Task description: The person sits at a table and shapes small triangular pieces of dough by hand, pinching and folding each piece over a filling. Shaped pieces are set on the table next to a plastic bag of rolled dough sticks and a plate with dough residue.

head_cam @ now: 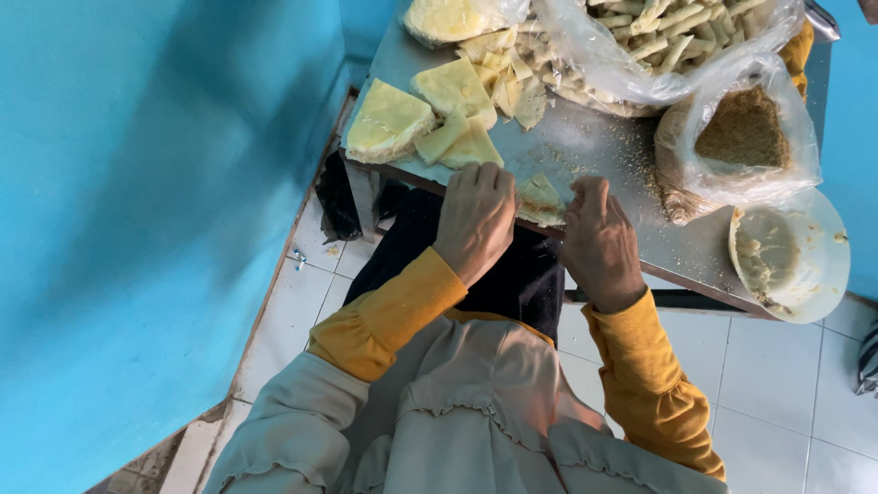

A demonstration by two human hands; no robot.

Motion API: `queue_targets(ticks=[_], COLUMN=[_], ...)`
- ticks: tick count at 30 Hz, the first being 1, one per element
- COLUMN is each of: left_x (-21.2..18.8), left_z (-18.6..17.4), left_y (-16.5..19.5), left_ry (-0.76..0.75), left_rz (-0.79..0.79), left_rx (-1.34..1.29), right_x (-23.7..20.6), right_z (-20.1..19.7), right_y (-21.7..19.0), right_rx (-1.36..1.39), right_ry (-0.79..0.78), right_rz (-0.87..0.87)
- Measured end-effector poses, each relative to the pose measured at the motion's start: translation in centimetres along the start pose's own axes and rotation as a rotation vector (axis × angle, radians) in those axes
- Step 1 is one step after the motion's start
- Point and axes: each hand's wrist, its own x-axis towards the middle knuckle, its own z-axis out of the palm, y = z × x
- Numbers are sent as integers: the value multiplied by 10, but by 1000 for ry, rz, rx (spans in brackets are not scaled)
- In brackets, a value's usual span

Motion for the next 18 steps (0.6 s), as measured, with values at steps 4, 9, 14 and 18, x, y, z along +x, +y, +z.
queue_targets(ticks=[4,9,14,18], left_x=[0,-10,-15,-14], left_z=[-1,-5,0,5], left_y=[3,4,-2,-9], left_ry=[14,8,-28,-56], left_rz=[-1,-57,-54,37], left_rx=[-198,-491,-606,-601], right_x=[6,10,16,13], right_z=[-4,-15,-9,-5], right_y=[1,-1,-3,-5], right_rx=[-15,242,444,389], right_ry=[-47,-152,-61,-119], right_rz=[-79,-12,-160,-42])
